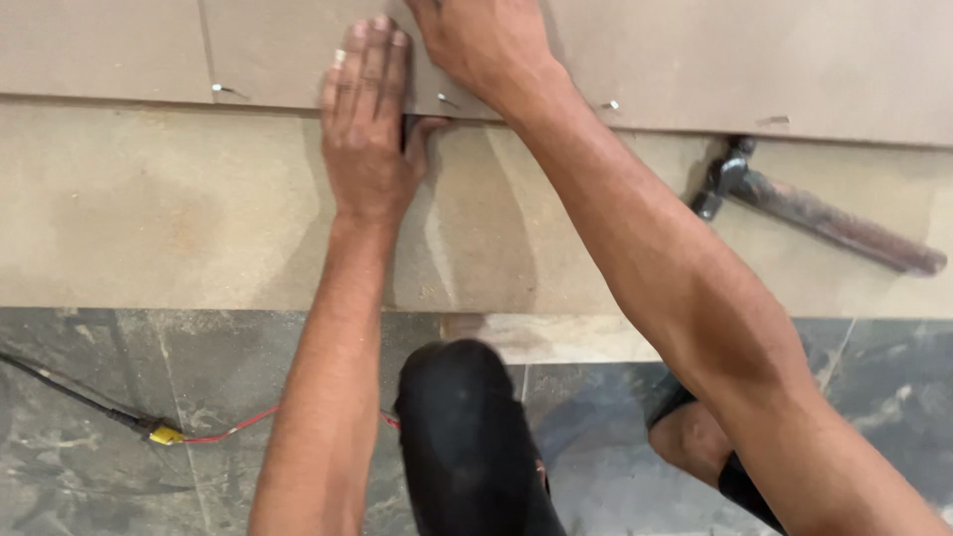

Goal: The person holds a wooden board in place, hammers nails into it using a hammer, and points to the aligned edges with their fingers.

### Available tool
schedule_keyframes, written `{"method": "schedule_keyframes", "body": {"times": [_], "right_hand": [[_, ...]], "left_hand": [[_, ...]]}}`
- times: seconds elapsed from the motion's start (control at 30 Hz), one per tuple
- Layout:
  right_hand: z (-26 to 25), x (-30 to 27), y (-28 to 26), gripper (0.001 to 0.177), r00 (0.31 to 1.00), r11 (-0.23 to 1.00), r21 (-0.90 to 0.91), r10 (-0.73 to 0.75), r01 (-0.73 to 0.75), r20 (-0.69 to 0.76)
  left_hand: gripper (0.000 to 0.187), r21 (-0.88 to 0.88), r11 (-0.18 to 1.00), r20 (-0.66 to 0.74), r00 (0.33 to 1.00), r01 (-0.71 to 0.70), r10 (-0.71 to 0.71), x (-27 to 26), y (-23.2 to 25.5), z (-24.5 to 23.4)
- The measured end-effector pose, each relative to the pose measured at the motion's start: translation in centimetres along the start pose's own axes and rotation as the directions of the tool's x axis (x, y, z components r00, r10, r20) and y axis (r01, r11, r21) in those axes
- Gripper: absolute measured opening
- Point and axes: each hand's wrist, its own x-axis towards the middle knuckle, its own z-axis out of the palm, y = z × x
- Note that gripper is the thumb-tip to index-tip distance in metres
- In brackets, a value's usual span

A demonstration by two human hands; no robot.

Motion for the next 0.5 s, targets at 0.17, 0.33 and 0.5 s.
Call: {"method": "schedule_keyframes", "body": {"times": [0.17,0.33,0.5], "right_hand": [[-1.6,-9.1,4.3,0.043,0.850,0.974,-0.054,-0.219,0.220,-0.479],[-9.4,-22.6,17.2,0.037,0.739,0.982,-0.159,-0.179,0.099,-0.650],[-12.7,-25.4,25.3,0.017,0.855,0.965,-0.258,-0.179,0.055,-0.487]], "left_hand": [[0.073,0.051,0.998,0.044,0.999,-0.026,0.024,0.1,-0.1,-0.6],[0.074,0.067,0.998,0.054,0.998,-0.020,0.016,0.5,-0.1,-0.9],[0.078,0.117,0.993,0.037,0.999,-0.019,0.015,0.2,-0.4,-0.4]]}}
